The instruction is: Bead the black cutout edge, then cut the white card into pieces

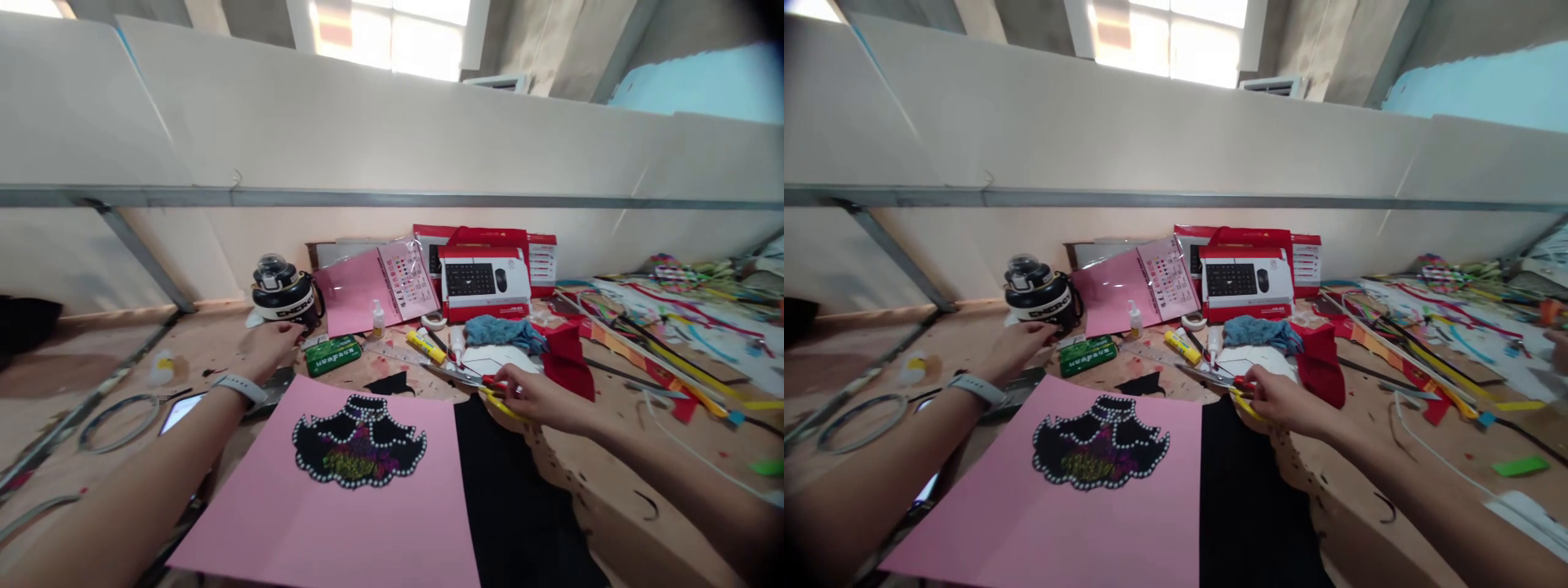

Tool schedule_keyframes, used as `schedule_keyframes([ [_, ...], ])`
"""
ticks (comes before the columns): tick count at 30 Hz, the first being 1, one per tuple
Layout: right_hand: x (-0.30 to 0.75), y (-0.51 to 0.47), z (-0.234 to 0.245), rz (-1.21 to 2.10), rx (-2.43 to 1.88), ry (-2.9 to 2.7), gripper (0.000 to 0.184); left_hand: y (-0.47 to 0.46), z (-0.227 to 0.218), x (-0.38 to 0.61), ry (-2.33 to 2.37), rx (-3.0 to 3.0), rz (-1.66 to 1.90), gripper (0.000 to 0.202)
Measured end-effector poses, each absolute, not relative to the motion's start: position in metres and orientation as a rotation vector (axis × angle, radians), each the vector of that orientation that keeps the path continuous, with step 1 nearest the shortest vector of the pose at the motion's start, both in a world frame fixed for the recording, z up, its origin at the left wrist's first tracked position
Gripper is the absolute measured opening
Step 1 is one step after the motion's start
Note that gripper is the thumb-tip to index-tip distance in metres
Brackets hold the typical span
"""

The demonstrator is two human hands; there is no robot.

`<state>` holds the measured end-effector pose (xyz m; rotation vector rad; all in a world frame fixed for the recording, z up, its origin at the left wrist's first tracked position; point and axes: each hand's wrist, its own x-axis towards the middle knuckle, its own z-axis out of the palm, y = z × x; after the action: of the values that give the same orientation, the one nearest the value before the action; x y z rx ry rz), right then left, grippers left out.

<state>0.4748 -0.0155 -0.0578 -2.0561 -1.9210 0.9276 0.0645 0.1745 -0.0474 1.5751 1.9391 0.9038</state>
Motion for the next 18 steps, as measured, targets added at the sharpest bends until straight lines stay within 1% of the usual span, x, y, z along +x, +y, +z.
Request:
schedule_keyframes([
  [3,0.482,-0.007,-0.070,0.702,-2.171,-2.026,0.030,0.170,-0.046,0.065,1.860,1.577,0.885,0.022],
  [4,0.484,-0.003,-0.073,0.614,-2.208,-2.082,0.031,0.169,-0.046,0.065,1.856,1.563,0.887,0.023],
  [9,0.483,0.006,-0.081,0.184,-2.336,-2.358,0.024,0.168,-0.052,0.062,1.817,1.503,0.910,0.023],
  [11,0.481,0.004,-0.082,0.001,-2.259,-2.427,0.025,0.169,-0.055,0.060,1.809,1.475,0.920,0.021],
  [13,0.480,0.001,-0.083,-0.115,-2.134,-2.491,0.027,0.171,-0.059,0.058,1.801,1.441,0.924,0.019],
  [16,0.479,-0.003,-0.085,-0.094,-2.087,-2.502,0.025,0.177,-0.066,0.057,1.775,1.377,0.921,0.018],
  [18,0.480,-0.003,-0.085,0.065,-2.115,-2.433,0.025,0.181,-0.072,0.058,1.753,1.322,0.917,0.019],
])
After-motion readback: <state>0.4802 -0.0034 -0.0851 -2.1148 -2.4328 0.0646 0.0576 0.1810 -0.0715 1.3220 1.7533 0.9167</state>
